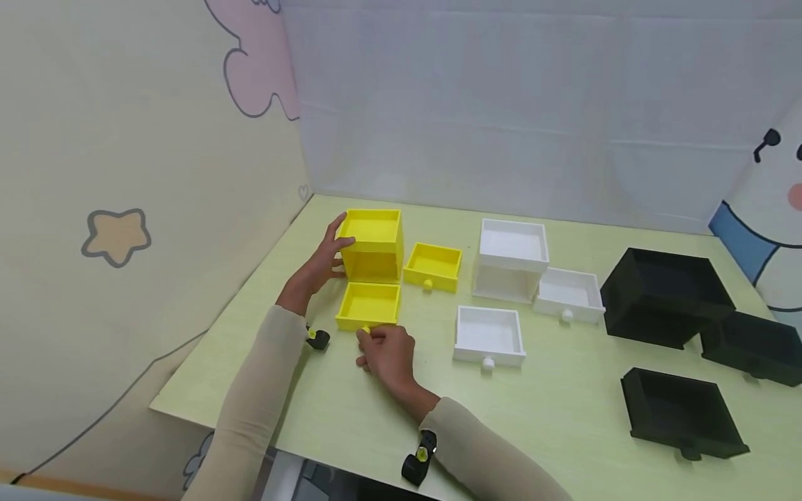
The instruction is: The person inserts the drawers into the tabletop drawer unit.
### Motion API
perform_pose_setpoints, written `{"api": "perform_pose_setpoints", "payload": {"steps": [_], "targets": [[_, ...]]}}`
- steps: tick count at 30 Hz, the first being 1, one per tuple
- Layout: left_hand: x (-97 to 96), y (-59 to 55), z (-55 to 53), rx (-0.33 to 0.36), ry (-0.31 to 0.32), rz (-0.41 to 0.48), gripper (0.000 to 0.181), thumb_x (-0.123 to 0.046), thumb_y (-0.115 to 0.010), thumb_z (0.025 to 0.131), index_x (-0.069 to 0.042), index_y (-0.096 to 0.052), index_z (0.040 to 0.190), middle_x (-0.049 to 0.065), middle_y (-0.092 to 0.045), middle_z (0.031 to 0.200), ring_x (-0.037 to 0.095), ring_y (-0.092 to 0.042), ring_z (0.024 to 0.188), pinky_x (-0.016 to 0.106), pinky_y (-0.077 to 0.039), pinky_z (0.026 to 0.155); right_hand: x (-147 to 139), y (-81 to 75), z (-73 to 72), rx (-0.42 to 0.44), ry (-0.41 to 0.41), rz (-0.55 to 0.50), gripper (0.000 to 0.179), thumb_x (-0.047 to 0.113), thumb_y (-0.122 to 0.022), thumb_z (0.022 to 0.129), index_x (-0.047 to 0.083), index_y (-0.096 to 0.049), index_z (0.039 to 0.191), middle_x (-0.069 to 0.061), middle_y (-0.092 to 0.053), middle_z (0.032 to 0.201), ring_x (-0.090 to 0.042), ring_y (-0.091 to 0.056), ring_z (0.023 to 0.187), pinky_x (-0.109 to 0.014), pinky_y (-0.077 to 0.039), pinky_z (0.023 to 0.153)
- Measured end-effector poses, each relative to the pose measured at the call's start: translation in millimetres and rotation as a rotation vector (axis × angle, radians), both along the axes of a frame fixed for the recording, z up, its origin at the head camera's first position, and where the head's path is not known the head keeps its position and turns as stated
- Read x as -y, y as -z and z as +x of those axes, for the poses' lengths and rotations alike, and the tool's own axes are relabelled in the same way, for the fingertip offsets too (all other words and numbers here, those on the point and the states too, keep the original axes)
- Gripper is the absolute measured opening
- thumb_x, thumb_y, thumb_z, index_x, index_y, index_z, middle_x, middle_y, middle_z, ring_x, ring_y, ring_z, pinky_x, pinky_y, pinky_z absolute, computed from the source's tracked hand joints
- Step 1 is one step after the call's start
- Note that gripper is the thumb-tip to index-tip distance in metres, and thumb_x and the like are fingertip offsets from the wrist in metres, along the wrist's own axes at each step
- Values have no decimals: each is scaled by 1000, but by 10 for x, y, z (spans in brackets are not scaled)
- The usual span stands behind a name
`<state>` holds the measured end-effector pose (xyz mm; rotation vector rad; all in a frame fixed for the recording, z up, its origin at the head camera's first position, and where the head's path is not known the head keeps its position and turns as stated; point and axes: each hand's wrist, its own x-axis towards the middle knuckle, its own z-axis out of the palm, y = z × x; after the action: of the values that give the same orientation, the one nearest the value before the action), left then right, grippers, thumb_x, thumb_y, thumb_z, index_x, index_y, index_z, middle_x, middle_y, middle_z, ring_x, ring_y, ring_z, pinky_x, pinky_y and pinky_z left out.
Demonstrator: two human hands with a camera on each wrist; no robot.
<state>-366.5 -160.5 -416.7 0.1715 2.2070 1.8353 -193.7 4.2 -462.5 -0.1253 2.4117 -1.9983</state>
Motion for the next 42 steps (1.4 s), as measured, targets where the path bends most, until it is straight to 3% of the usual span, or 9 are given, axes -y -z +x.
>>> {"api": "perform_pose_setpoints", "payload": {"steps": [15, 25, 32, 42], "targets": [[-5, 22, -12, -6, 9, 9, 66, -55, -54, 85, -63, -13, 136, -7, -4, 155, 48, -29, 129, 65, -29, 97, 12, 17, 12, -51, 102, 80, 29, 33, -63, 89, 7, -73, 81, -6, -67, 64, -16, -65, 55, -29, -51, 48], [-8, 10, -9, 0, -1, -1, 65, -55, -55, 85, -65, -13, 134, -9, -4, 155, 47, -28, 130, 64, -29, 97, 19, 22, 1, -119, 140, 102, 27, 29, -64, 89, 7, -74, 76, -6, -68, 65, -17, -65, 55, -27, -50, 51], [-6, 18, -9, 3, -9, -4, 64, -55, -55, 85, -66, -13, 133, -9, -4, 155, 47, -28, 130, 65, -29, 97, 25, 47, -22, -183, 165, 167, 30, 30, -64, 89, 10, -74, 69, 0, -68, 63, -7, -60, 58, -24, -43, 56], [-14, 21, -3, -5, -12, -8, 66, -55, -54, 85, -65, -12, 135, -10, -4, 155, 47, -26, 131, 65, -27, 97, 41, 29, -25, -205, 190, 172, 30, 29, -65, 88, 10, -74, 66, 2, -68, 63, -7, -56, 57, -23, -38, 54]]}}
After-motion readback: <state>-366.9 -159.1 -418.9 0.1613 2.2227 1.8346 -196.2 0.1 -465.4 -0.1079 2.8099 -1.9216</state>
